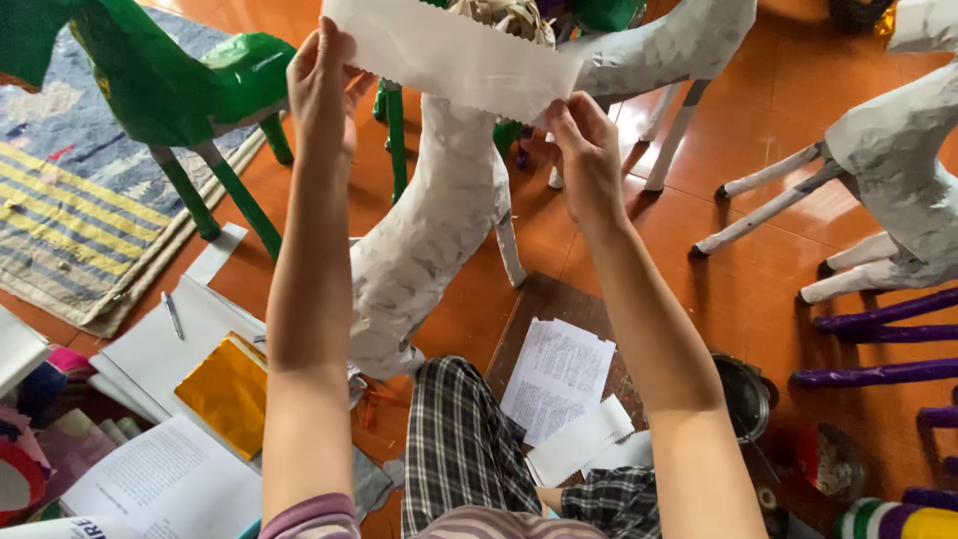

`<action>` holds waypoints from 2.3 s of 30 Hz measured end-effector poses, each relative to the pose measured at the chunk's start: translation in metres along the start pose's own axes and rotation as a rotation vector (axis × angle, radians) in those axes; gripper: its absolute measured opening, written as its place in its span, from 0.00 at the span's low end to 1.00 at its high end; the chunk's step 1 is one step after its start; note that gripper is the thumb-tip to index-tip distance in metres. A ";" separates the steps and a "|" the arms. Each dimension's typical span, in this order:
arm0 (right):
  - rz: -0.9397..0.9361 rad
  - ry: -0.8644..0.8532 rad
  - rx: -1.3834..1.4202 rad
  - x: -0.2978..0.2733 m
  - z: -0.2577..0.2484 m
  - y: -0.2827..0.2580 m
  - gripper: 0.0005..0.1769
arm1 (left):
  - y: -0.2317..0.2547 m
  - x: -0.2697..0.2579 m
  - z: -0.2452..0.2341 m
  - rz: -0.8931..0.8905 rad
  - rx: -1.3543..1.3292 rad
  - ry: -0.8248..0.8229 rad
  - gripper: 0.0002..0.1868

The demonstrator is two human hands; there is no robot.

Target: Applying adhesive-soaked paper strips to a horse-shaped armature to create a paper-mache model

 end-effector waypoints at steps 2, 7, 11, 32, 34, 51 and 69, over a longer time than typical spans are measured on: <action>0.006 -0.003 0.023 0.004 0.002 0.009 0.09 | -0.016 0.012 -0.005 -0.029 0.023 0.000 0.19; -0.018 -0.001 -0.009 0.006 0.002 0.026 0.08 | -0.063 0.032 -0.010 -0.194 0.087 0.012 0.20; 0.077 0.069 0.106 0.016 -0.001 0.049 0.12 | -0.075 0.040 0.014 -0.181 0.306 -0.042 0.19; -0.022 0.222 0.417 0.063 -0.010 0.160 0.10 | -0.089 0.045 0.052 -0.330 0.446 -0.122 0.01; -0.034 0.213 0.437 0.064 -0.008 0.161 0.10 | -0.088 0.044 0.051 -0.334 0.467 -0.114 0.02; -0.006 0.433 0.311 0.054 -0.004 0.102 0.21 | -0.077 -0.005 0.057 -0.593 0.262 -0.113 0.30; 0.197 0.209 0.328 -0.106 -0.066 0.147 0.24 | -0.048 -0.138 0.026 0.316 0.097 0.261 0.25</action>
Point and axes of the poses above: each hand's wrist, its own x-axis towards the middle knuckle, its own z-axis out of the palm, y = z × x, the point moved 9 cm from there along x, towards the middle knuckle, and after that the axes turned 9 degrees about -y, right-handed, at the moved point
